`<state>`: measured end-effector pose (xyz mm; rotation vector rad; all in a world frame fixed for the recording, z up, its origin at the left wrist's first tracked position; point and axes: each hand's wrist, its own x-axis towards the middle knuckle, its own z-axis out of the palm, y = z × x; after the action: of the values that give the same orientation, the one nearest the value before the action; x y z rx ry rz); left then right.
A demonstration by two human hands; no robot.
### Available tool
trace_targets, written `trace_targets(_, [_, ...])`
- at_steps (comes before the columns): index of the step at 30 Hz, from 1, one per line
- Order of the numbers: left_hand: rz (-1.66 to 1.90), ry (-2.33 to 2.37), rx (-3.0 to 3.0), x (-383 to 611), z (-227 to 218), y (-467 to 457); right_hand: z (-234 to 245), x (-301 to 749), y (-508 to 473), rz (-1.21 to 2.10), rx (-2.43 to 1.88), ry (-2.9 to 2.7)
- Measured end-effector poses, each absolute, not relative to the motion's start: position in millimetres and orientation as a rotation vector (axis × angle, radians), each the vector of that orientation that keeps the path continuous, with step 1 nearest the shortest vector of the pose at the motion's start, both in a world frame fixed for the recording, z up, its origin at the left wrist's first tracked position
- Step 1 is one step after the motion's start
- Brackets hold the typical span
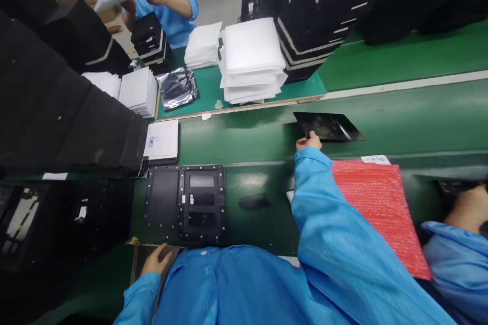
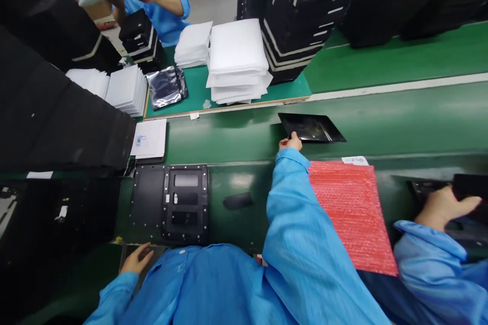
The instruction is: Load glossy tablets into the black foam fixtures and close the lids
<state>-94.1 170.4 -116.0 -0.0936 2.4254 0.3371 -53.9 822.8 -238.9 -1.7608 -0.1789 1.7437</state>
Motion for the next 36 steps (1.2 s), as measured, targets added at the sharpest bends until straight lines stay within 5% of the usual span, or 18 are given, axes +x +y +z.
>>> trace_targets(10, [0.138, 2.343, 0.370, -150.2, -110.7, 220.2, -170.3, 76.9, 582.7, 2.304, -1.449, -0.772])
trace_targets(17, [0.239, 2.209, 0.592, -177.2, -125.1, 188.7, -159.0, 35.8, 430.3, 2.499, -1.501, -0.977])
trace_targets(30, [0.266, 2.040, 0.735, -188.5, -110.3, 141.9, -178.6, -3.2, 382.9, 2.195, -1.721, -1.112])
trace_targets(33, [0.256, 2.011, 0.756, -187.5, -111.3, 146.0, -180.3, 0.0, 387.4, 1.992, -1.793, -1.594])
trace_targets(36, [0.230, 2.008, 0.835, -184.5, -115.2, 159.7, -184.3, 6.1, 393.2, 1.446, -1.728, -2.319])
